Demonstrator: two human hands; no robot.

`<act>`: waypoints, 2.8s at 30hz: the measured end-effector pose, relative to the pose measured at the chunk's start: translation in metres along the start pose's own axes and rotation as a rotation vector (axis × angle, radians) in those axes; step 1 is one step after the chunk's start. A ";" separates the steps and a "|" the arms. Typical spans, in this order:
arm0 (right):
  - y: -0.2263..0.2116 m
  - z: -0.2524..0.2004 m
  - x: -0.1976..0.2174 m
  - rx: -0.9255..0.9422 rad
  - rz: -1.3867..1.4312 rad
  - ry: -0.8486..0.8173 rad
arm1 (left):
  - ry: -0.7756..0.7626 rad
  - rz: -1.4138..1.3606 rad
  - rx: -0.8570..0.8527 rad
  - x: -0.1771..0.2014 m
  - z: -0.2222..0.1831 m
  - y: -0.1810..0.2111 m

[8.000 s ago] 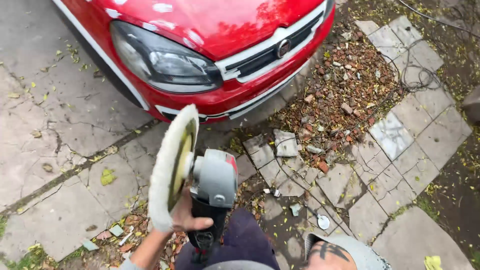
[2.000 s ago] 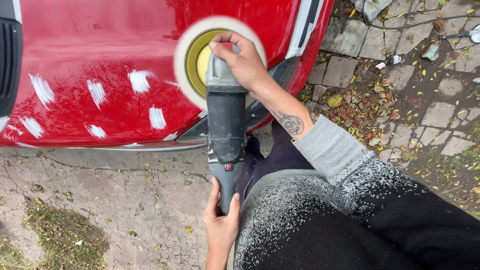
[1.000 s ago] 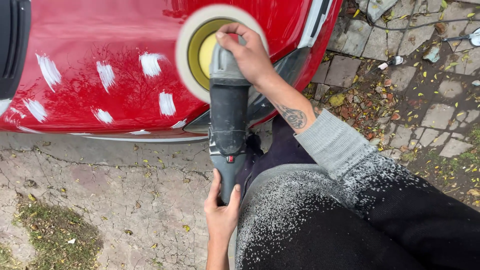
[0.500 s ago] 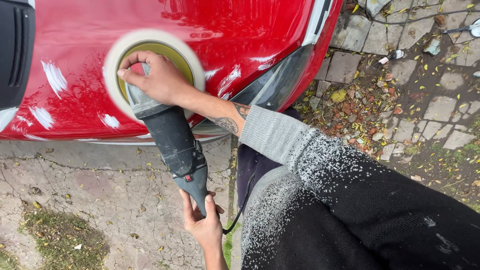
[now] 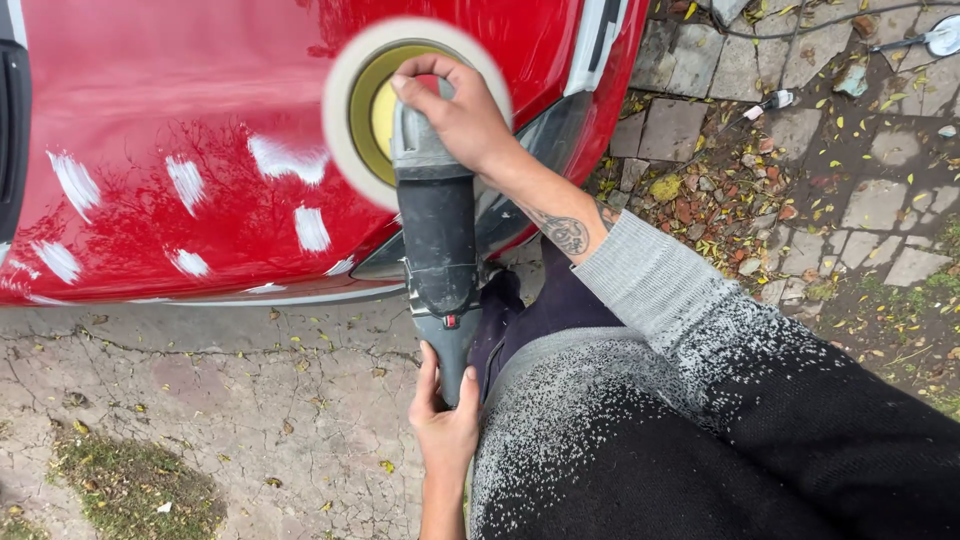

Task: Polishing the hood of a red car using a power polisher and buffing compound.

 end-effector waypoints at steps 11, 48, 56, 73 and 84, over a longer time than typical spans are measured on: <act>-0.020 -0.048 0.127 -0.138 0.117 0.322 | -0.227 0.397 -0.148 -0.048 0.008 0.054; 0.001 -0.018 -0.114 0.149 -0.222 -0.054 | 0.064 -0.181 0.017 0.052 0.003 -0.073; -0.011 -0.040 -0.011 0.064 -0.025 0.009 | -0.047 -0.027 -0.112 -0.008 -0.006 -0.084; -0.003 -0.062 0.121 0.049 0.064 0.193 | -0.068 0.301 -0.268 -0.078 0.008 -0.053; 0.002 -0.090 0.146 0.016 0.296 0.287 | -0.106 0.510 -0.439 -0.078 0.001 -0.034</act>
Point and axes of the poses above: each hand's wrist, its own z-axis towards the middle knuckle, its own x-axis out of the back of the hand, y = z × x, the point moved 1 cm from there along z, towards the middle knuckle, and after that the axes turned 11 degrees about x, right-handed, at the moved point
